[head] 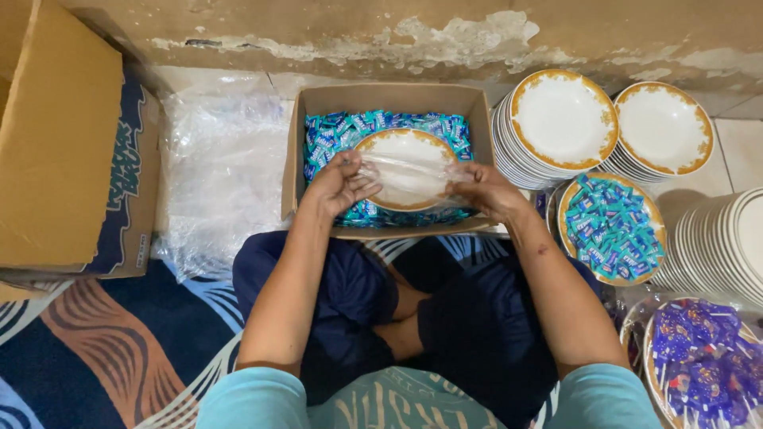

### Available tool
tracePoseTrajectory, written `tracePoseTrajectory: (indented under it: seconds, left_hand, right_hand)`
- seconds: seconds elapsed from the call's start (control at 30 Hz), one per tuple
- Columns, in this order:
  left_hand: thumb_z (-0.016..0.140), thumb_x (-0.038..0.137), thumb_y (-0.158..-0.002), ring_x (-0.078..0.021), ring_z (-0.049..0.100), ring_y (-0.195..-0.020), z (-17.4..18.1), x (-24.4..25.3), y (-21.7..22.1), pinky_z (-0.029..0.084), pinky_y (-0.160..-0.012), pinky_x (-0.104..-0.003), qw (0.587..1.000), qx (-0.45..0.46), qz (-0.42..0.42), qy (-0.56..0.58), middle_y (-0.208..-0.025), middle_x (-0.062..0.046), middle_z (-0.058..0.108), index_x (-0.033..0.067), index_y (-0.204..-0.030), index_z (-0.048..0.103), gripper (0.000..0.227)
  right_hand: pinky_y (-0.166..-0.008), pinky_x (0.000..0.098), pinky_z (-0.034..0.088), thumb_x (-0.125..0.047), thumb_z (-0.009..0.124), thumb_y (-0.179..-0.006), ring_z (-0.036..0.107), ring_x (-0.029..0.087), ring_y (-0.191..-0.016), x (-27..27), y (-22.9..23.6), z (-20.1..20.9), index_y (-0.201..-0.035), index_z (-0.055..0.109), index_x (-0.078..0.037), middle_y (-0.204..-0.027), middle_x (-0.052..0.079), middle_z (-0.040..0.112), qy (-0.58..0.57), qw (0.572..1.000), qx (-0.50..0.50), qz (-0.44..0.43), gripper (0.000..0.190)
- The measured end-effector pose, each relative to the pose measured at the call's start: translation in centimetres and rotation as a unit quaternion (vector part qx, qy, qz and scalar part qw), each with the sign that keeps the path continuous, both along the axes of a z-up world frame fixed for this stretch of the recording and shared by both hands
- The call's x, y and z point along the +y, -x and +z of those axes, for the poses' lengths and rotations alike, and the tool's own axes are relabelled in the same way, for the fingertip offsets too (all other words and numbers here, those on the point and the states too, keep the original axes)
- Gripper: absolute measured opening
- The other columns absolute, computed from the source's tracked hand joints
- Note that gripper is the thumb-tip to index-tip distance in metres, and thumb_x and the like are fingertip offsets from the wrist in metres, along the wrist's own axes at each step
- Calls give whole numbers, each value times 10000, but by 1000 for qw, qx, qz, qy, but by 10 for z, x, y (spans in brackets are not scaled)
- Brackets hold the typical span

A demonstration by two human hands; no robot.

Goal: Wrapping plates in plastic and packing them into a box with small packets

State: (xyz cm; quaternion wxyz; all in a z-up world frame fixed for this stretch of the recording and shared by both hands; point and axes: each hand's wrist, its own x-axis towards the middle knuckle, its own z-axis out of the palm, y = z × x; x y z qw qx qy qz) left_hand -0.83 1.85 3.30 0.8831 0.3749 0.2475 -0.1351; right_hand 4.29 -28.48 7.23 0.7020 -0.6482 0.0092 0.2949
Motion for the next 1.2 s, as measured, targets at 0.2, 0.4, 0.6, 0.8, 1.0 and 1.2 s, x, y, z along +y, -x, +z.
tracePoseTrajectory:
  seconds: [0.2,0.4,0.6,0.8,1.0,1.2]
  left_hand:
    - [634,46,-908,-89,497,-484,-75,-14,-35,465,-490,-237,980,70,134,126,-599,51,434,64,-920,557,80]
    - [805,32,-855,-312,719,-971,-68,4,-22,649,-747,-433,996,-74,40,-36,-1235,-213,574,167,-1368,430,650]
    - [678,100,-911,-293,516,-1326,-129,7,-26,396,-1156,-406,786,-272,-160,-532,-1209,-82,533,282,-947,798,220]
    - [649,39,-912,-407,397,-1367,-80,-46,5,452,-1003,-516,485,-249,-179,-819,-1540,-170,368,197,-1260,733,392]
    - [723,32,-897,-474,-16,-1554,-7,-39,0,136,-1157,-742,456,-162,-132,-865,-1710,-218,84,354,-1547,488,762]
    - [735,336,-887,-434,60,-1580,-88,3,-46,220,-1247,-554,670,-117,-234,-695,-1688,-258,19,549,-1556,330,811]
  right_hand:
    - [-902,591,600,-132,728,-934,732,282,-902,-7,-18,-51,-1047,714,-107,-939,71,693,-55,982,116,-139,116]
    - [-876,584,599,-251,774,-835,764,344,-929,-10,-63,-174,-1024,682,-116,-1025,137,756,-192,912,270,-240,250]
    - [-665,407,639,11,742,-835,720,312,-970,-6,-17,-108,-1345,565,-224,-1231,177,572,-24,994,10,-106,589]
    - [-879,457,410,-320,683,-806,439,344,-1273,34,15,-100,-856,780,-330,-1399,21,459,489,664,-560,81,109]
    - [-1013,668,404,-264,584,-937,424,494,-1368,75,12,-25,-1537,460,-325,-1656,240,41,615,744,-249,77,615]
    - [-1040,522,492,-482,758,-809,457,507,-1394,47,-31,-83,-1431,603,-284,-1618,263,168,445,846,-275,98,670]
